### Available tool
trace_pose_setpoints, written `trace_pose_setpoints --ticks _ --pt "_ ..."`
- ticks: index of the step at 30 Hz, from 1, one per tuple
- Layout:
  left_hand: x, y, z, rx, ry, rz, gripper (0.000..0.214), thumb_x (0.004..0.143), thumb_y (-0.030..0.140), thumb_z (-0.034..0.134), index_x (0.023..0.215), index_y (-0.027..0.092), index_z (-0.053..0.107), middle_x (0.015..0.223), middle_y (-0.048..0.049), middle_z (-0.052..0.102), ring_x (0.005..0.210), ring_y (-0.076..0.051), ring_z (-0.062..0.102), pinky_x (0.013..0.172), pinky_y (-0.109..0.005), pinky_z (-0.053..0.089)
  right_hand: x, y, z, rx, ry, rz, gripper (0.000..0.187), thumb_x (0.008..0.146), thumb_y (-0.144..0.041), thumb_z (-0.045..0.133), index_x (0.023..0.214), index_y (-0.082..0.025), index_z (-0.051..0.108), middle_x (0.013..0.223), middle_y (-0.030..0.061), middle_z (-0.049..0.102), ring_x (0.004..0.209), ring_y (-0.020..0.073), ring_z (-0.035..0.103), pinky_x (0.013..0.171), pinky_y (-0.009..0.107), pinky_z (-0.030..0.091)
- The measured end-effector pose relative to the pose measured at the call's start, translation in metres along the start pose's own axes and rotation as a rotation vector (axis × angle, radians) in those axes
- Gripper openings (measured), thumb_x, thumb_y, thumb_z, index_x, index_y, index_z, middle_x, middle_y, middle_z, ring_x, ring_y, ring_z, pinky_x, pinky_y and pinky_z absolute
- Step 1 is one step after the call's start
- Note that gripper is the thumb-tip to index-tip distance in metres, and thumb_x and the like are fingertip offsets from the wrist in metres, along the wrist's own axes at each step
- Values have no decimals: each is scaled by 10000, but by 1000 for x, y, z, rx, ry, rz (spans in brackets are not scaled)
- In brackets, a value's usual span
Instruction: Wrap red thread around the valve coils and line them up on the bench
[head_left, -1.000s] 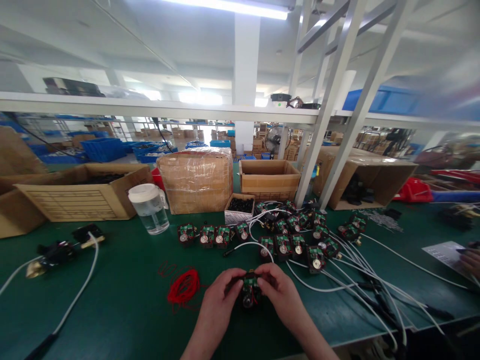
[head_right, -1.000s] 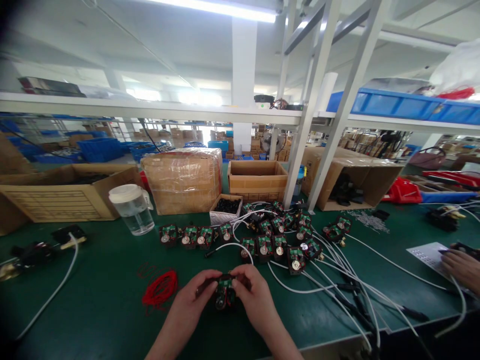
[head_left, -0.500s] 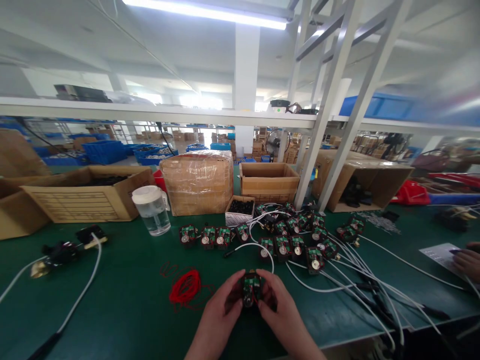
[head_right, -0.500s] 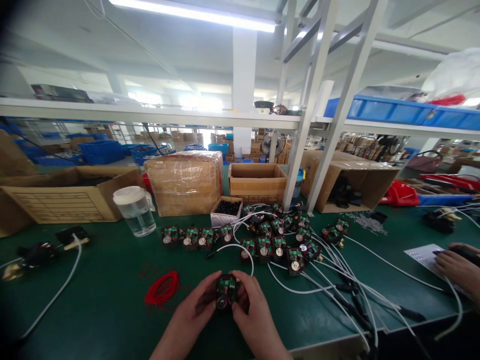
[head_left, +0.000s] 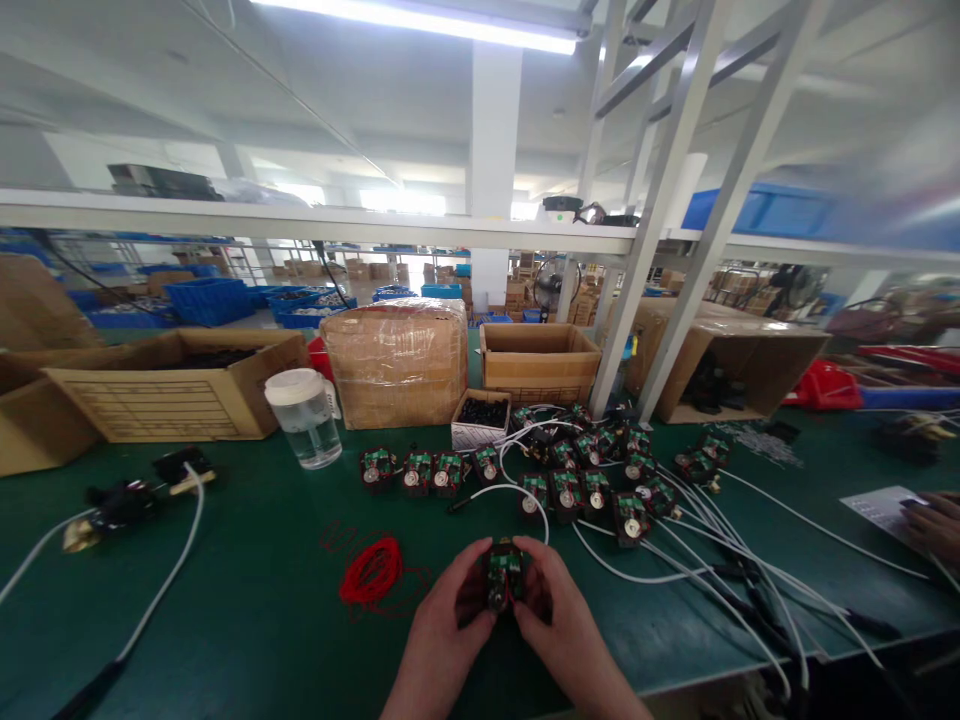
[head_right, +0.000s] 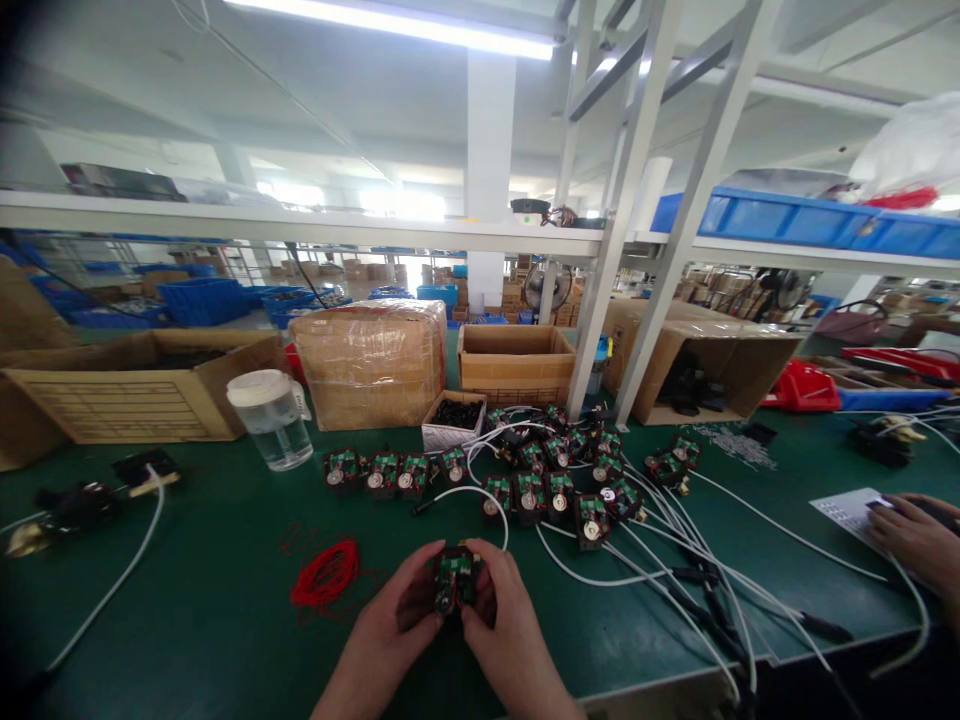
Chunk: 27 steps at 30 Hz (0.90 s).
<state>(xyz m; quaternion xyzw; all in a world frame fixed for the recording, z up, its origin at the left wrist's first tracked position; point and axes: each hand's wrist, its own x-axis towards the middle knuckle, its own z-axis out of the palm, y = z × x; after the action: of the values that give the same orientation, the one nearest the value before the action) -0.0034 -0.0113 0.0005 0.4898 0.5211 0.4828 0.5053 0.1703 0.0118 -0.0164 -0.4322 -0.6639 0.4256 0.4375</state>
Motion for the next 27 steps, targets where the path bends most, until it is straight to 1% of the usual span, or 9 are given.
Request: trace_pose_setpoints --ticks 3,5,9,12,15,19,23,25,27 --pt "2 -13 5 -9 76 22 651 661 186 633 1309 234 588 1200 -83 728 1058 -254 713 939 -392 576 1 -1 -3 15 -19 23 669 690 -75 540 1334 -257 537 1053 27 592 840 186 594 752 308 516" --pt "2 -17 9 -1 107 32 650 653 184 644 1299 229 590 1186 -85 731 1033 -255 721 921 -391 582 2 0 -4 20 -31 39 674 684 -79 559 1333 -260 545 1074 29 602 875 195 598 778 312 517" --pt "2 -10 15 55 164 35 606 658 192 665 1261 205 598 1209 -104 718 1031 -261 720 920 -399 582 3 0 -3 35 -24 38 673 673 -75 562 1321 -254 558 1089 37 615 878 203 604 753 309 513" --pt "0 -1 16 104 178 25 588 665 192 663 1250 202 598 1221 -105 714 1060 -263 711 936 -400 576 4 -3 -3 53 -2 24 656 667 -71 575 1299 -250 579 1093 43 622 911 214 608 773 314 512" --pt "-1 2 13 106 153 6 611 661 183 650 1267 215 589 1219 -92 719 1085 -262 702 947 -389 568 7 -8 -8 96 -46 44 641 676 -78 573 1292 -253 582 1061 33 620 882 200 605 768 309 502" --pt "-2 1 4 33 59 -10 643 663 169 615 1303 208 564 1200 -95 722 1064 -262 704 934 -389 567 11 -10 -14 139 -136 75 623 701 -99 539 1305 -252 571 969 11 605 817 179 592 743 302 490" --pt "-3 -1 -6 14 -1 6 664 697 167 584 1357 216 529 1212 -94 706 1084 -252 690 955 -389 553 13 -6 -17 145 -165 33 562 765 -108 465 1298 -247 577 891 0 598 755 167 607 726 305 509" --pt "-3 -6 -12 20 -45 19 682 729 155 568 1402 239 501 1273 -87 678 1126 -237 673 998 -383 531 15 -6 -22 108 -192 11 532 796 -108 458 1291 -254 586 918 6 616 780 168 623 743 305 520" --pt "-5 -13 -16 -1 -83 31 719 739 133 569 1439 265 475 1358 -83 631 1183 -231 646 1032 -377 513 22 -11 -29 37 -210 -9 480 836 -126 484 1284 -259 592 943 8 632 806 169 630 759 297 526"
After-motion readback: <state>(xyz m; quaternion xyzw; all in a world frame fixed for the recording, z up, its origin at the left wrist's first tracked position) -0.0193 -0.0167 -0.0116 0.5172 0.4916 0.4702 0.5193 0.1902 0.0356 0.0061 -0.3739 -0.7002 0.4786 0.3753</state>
